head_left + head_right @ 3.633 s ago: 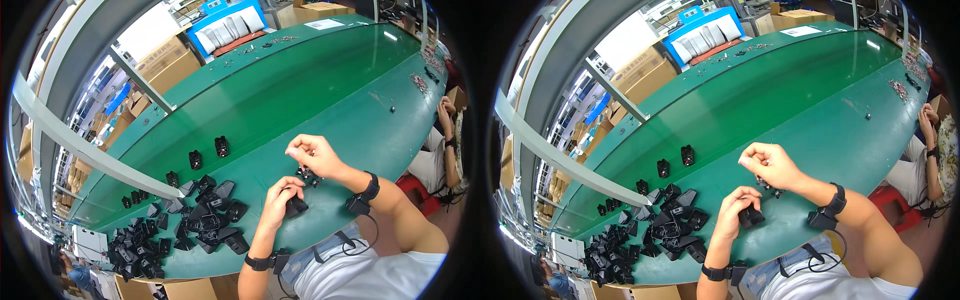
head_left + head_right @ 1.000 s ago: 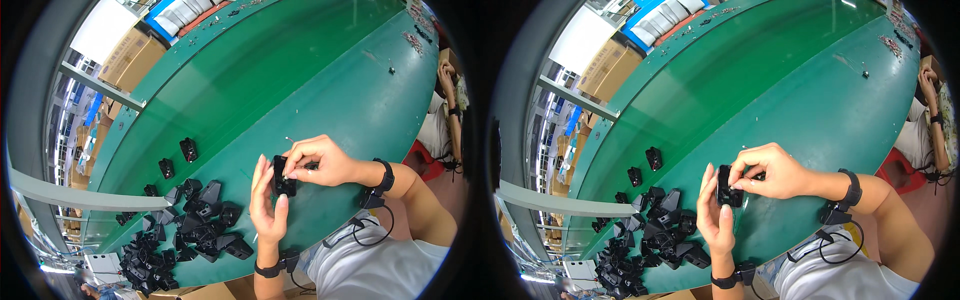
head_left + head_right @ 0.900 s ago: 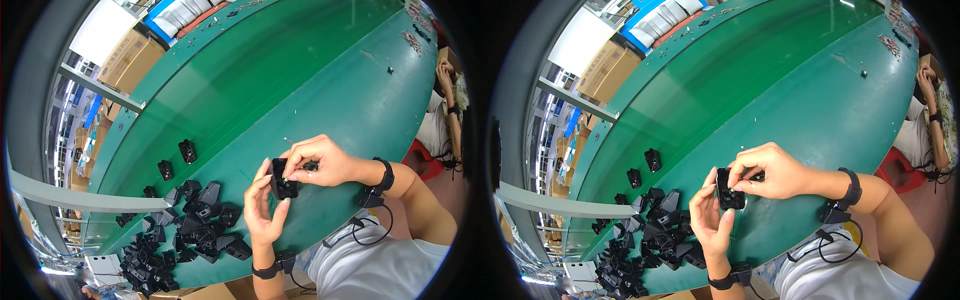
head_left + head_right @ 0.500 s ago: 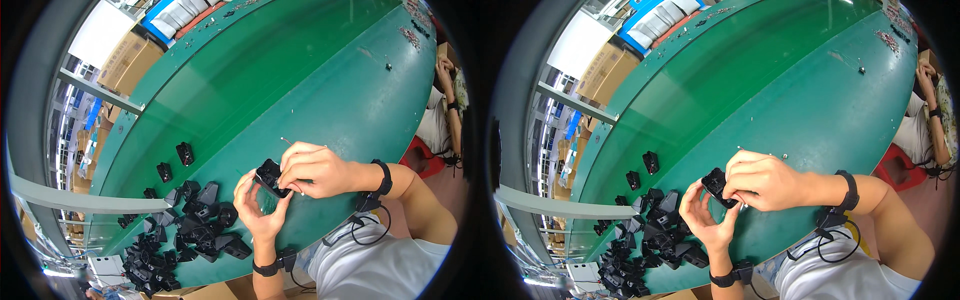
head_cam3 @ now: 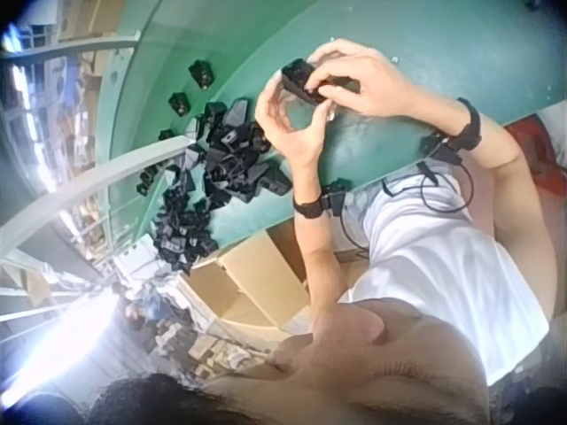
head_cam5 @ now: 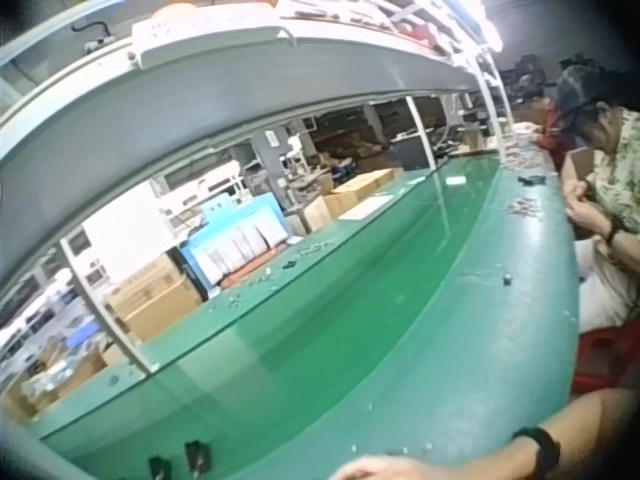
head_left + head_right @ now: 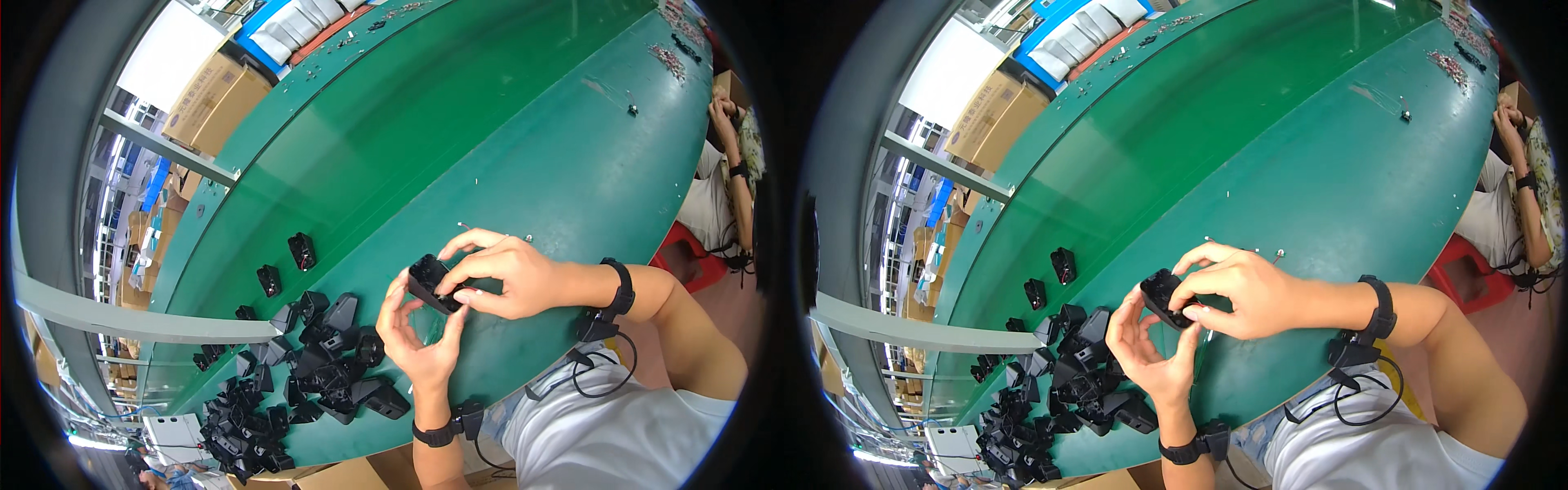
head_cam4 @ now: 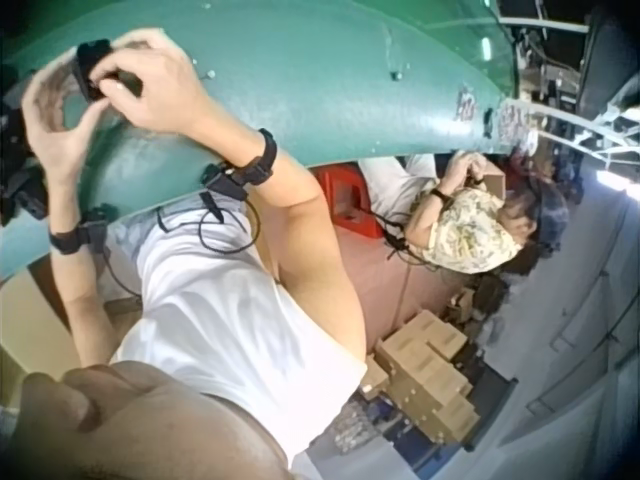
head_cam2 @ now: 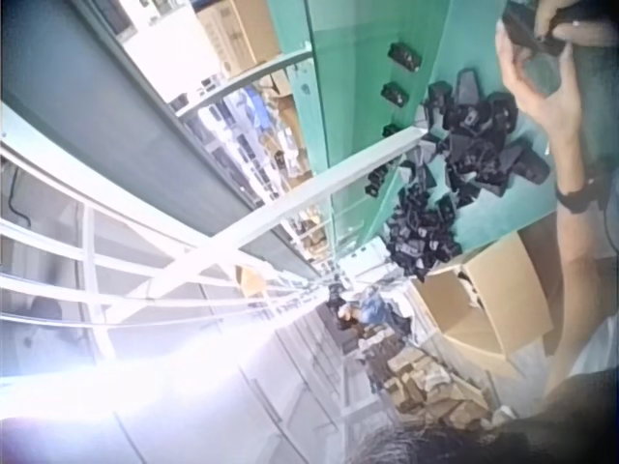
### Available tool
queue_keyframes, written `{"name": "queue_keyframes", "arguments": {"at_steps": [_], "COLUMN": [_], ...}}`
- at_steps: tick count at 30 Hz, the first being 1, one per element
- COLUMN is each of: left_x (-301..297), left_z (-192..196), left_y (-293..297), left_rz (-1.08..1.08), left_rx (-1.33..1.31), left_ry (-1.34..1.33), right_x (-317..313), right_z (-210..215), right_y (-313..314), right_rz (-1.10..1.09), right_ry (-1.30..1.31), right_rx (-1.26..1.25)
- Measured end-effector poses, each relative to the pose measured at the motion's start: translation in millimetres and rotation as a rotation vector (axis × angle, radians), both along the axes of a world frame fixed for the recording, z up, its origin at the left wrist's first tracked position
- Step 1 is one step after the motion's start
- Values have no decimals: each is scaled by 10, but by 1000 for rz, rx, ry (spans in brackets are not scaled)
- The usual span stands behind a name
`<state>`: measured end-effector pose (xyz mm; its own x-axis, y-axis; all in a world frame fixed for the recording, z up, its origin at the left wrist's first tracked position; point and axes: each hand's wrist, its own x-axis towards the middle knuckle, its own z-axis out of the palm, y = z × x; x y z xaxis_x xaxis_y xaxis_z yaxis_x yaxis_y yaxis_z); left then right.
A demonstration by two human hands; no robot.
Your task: The person assembles small black electronic devices by hand at a green workbench. They pick up a black plastic casing, insert a small circuit board with wires, and place the completed unit on the table. The process is repeated for multiple units throughout the clip.
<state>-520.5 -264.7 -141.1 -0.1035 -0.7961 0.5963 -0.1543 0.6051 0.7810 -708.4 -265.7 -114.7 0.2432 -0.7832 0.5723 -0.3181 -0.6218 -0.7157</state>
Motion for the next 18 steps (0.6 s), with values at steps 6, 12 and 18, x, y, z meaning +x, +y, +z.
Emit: {"name": "queue_keyframes", "arguments": {"at_steps": [6,12,18], "left_x": [50,70,16], "left_z": [60,86,226], "left_y": [-22,36,112], "left_rz": [93,59,150], "left_rx": [-159,-159,-249], "left_ry": [-201,-205,-343], "right_x": [-40,-71,-64], "right_z": [42,-74,-39], "right_y": [6,-49,-39], "right_rz": [136,339,588], "right_ry": [30,-272,-684], "right_rx": [162,404,922]}}
